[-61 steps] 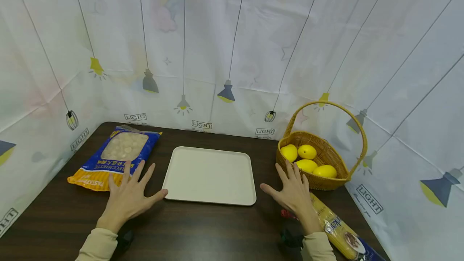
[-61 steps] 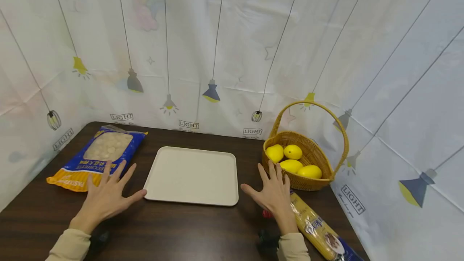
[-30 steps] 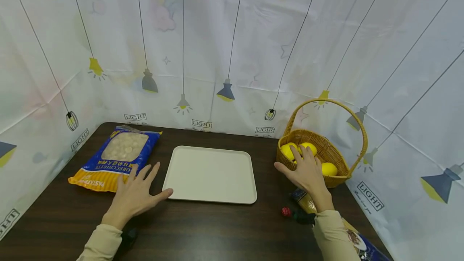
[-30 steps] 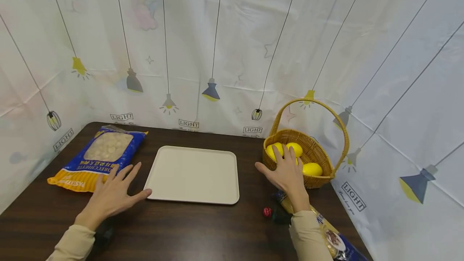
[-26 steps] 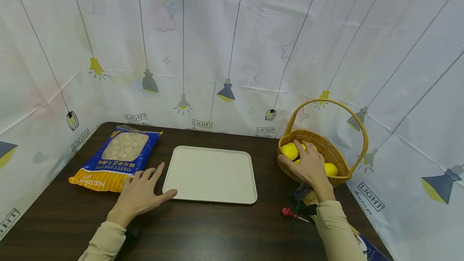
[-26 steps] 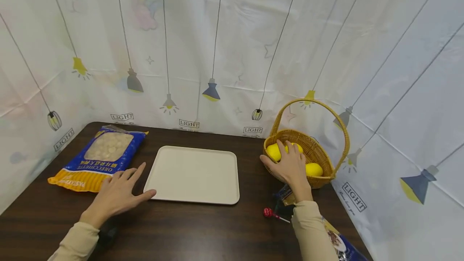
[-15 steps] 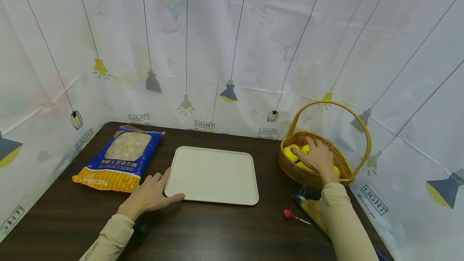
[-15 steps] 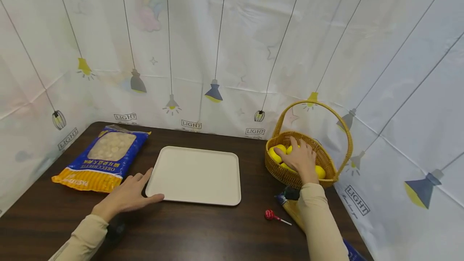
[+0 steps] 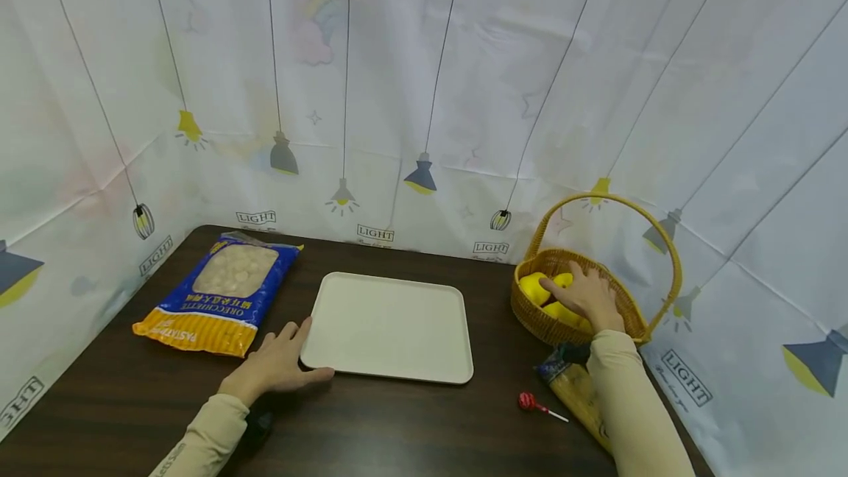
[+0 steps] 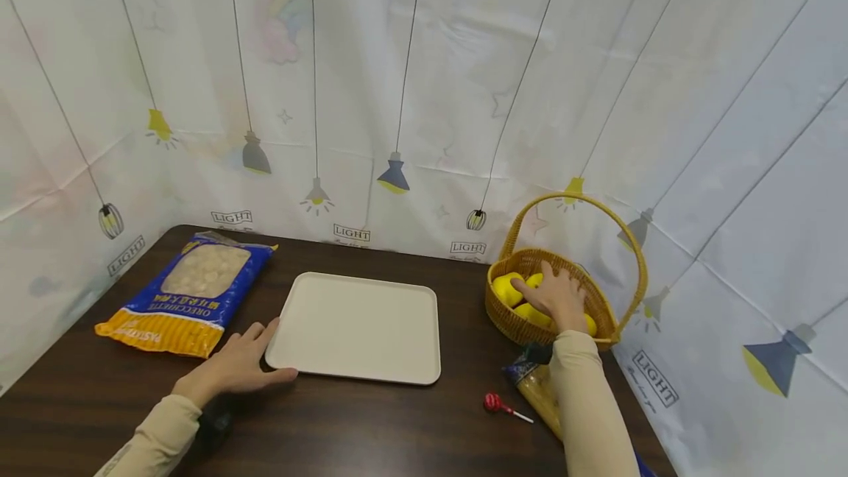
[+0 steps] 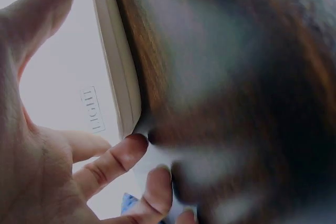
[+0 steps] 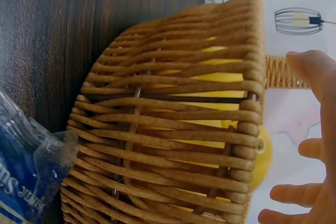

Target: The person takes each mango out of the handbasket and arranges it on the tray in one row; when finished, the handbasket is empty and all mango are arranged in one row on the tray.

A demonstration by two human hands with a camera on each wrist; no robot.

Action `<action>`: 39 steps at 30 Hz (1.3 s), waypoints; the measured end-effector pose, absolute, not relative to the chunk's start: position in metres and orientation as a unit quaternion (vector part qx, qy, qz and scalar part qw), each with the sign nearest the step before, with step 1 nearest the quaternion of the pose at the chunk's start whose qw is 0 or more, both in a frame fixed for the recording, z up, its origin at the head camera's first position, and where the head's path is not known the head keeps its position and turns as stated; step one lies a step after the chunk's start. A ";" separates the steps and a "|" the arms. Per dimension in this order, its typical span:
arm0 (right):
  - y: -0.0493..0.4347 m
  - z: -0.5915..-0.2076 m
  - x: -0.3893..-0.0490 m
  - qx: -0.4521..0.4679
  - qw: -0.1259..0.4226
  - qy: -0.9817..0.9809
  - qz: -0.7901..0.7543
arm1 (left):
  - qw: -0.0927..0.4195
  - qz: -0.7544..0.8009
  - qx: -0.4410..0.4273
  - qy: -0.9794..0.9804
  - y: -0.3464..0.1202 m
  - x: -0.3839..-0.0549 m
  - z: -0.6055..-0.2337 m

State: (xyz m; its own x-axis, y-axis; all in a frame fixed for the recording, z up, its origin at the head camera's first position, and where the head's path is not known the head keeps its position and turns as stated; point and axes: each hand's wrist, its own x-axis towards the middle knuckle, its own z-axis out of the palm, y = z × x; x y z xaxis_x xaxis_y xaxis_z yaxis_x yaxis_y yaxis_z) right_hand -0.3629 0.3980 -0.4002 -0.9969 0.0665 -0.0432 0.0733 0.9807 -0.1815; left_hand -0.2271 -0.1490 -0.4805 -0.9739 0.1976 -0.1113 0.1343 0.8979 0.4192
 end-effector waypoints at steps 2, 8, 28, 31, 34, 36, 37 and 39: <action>0.399 -0.401 -0.364 0.034 0.031 0.995 -0.091 | 0.080 0.204 0.080 0.972 -0.149 -0.228 -0.483; 0.404 -0.407 -0.364 0.032 0.053 0.994 -0.091 | 0.085 0.191 0.073 0.975 -0.147 -0.230 -0.489; 0.422 -0.418 -0.364 0.002 0.018 0.993 -0.118 | 0.065 0.195 0.071 0.976 -0.142 -0.227 -0.489; 0.420 -0.416 -0.364 -0.008 0.001 0.992 -0.128 | 0.063 0.197 0.069 0.976 -0.143 -0.227 -0.487; 0.417 -0.414 -0.363 -0.019 -0.017 0.990 -0.135 | 0.063 0.201 0.065 0.975 -0.145 -0.228 -0.485; 0.415 -0.413 -0.363 -0.028 -0.033 0.990 -0.138 | 0.064 0.203 0.064 0.975 -0.146 -0.228 -0.484; 0.413 -0.412 -0.362 -0.032 -0.042 0.989 -0.139 | 0.065 0.205 0.063 0.975 -0.146 -0.228 -0.483; 0.409 -0.409 -0.361 -0.040 -0.058 0.987 -0.145 | 0.065 0.206 0.063 0.974 -0.148 -0.228 -0.483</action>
State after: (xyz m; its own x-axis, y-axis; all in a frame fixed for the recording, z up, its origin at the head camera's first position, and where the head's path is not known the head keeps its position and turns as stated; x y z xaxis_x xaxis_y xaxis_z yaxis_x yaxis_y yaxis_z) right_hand -0.3611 0.4094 -0.4086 -0.9901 -0.0616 0.1258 -0.0951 0.9549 -0.2812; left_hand -0.2282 -0.1476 -0.4827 -0.9836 0.1493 -0.1013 0.0955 0.9072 0.4096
